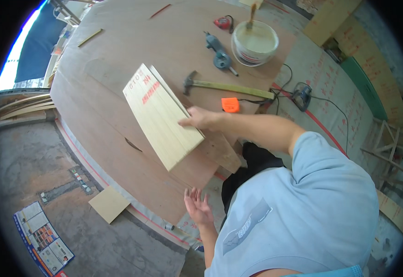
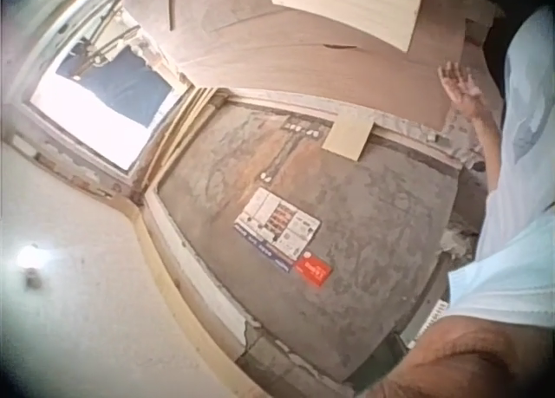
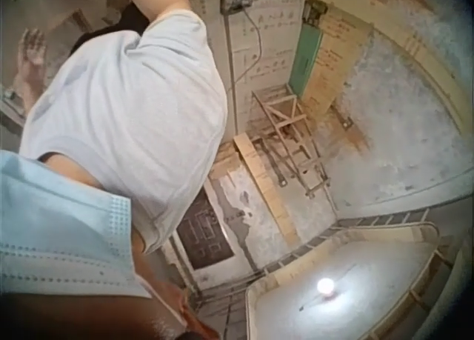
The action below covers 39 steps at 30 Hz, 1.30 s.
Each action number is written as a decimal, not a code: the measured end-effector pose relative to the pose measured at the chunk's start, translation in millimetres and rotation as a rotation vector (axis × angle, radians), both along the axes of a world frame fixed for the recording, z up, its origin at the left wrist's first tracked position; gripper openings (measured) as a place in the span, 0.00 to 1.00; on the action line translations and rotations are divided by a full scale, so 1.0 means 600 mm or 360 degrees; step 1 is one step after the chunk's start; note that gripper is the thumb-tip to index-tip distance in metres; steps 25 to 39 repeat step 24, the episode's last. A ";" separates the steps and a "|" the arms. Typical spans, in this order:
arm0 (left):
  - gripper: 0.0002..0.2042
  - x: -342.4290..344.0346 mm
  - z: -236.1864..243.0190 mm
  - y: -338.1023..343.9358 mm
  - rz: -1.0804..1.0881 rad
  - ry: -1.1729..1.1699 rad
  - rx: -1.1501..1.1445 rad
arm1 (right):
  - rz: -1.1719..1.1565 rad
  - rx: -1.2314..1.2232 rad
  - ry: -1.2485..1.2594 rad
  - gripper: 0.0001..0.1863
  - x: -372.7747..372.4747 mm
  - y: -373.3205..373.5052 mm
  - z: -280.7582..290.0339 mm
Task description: Measuring and cutting wooden panels and hammering wood pieces to a board in a workshop setting.
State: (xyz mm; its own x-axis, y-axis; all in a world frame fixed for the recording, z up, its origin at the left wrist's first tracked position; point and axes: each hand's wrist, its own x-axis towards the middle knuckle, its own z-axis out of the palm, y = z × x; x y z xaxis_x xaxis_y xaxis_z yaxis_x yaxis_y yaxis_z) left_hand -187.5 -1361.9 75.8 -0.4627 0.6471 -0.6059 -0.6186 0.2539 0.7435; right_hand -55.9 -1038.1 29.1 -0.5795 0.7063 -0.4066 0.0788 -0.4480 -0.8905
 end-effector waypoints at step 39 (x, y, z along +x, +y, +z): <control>0.13 0.133 -0.146 0.043 0.0266 -0.0176 -0.0420 | -0.1561 0.0584 -0.1491 0.30 0.836 0.195 -0.385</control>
